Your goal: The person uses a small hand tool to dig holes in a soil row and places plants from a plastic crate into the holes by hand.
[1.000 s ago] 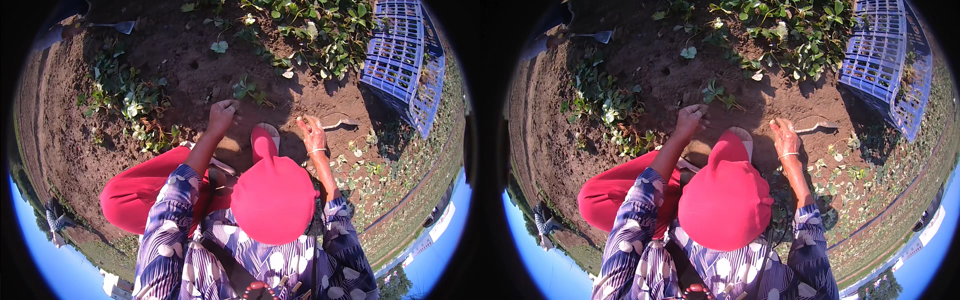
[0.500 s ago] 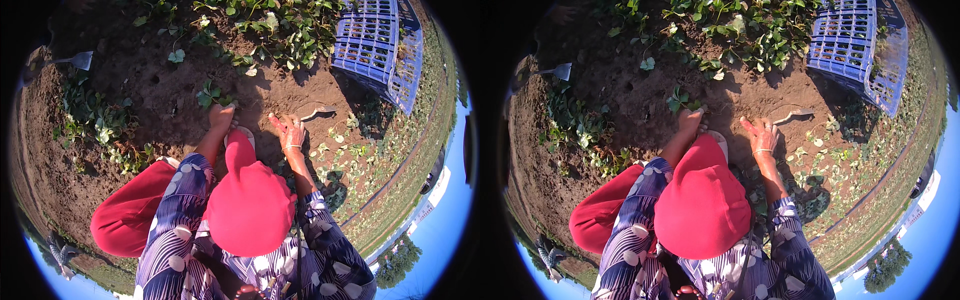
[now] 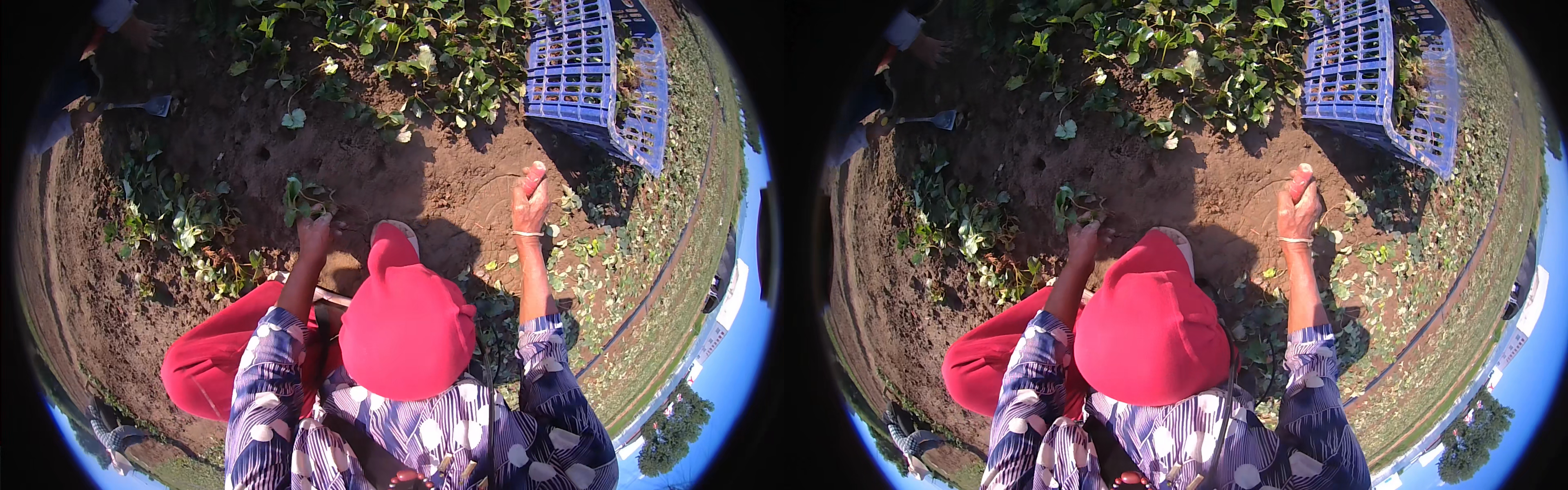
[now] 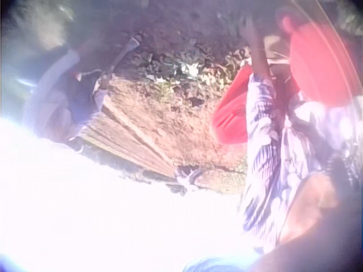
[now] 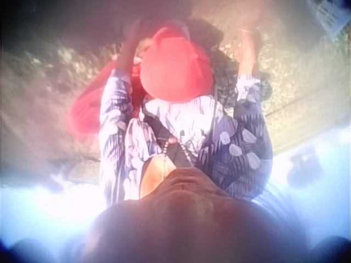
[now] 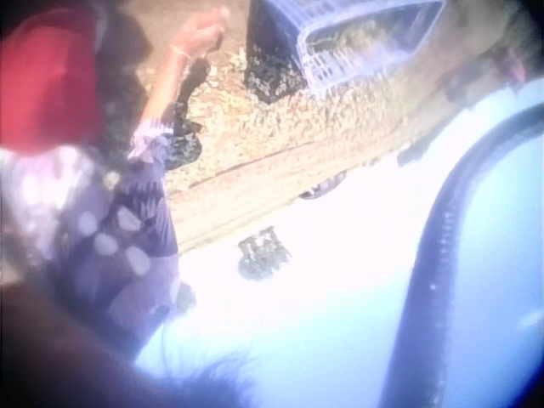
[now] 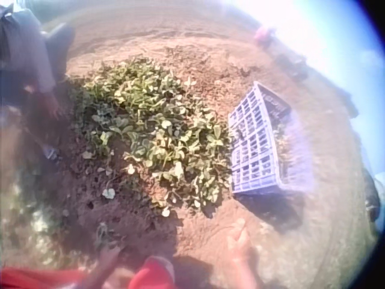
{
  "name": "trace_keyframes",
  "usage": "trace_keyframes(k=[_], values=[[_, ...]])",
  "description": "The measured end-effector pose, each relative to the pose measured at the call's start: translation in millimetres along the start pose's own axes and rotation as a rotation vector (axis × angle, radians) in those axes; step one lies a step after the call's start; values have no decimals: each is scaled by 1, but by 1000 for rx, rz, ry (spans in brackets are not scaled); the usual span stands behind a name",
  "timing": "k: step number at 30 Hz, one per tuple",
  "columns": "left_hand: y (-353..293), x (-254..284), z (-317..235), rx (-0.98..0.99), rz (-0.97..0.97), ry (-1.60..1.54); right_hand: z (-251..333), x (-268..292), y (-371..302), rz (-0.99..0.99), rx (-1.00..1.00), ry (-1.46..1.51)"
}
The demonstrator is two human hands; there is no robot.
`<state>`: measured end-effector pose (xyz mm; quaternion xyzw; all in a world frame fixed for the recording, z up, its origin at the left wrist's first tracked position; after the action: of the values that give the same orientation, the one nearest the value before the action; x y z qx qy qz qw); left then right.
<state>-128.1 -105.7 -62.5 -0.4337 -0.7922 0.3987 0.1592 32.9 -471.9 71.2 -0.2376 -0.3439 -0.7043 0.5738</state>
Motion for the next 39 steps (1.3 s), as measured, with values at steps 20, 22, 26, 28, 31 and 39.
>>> trace_keyframes(k=[20,22,26,28,31,39], values=[[9,29,-28,-118,-38,75,79,-120,70,522,-141,778],[-7,12,-33,57,11,95,43,-121,105,593,-340,877],[-6,5,-23,-115,41,-57,37,-123,136,637,-534,881],[-3,2,-20,-79,12,10,39,-128,103,557,-426,816],[-31,17,-2,-67,52,-74,71,-97,-8,487,-124,560],[-10,4,-10,-5,69,-10,36,-76,-12,413,-273,621]])
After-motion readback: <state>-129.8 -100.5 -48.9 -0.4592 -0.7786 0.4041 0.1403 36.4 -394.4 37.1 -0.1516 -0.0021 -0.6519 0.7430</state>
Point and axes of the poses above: each hand's wrist, its own y-axis towards the middle knuckle, its own x-axis out of the back of the hand, z = x × y, the point moved 4 cm from there along y, towards the middle knuckle
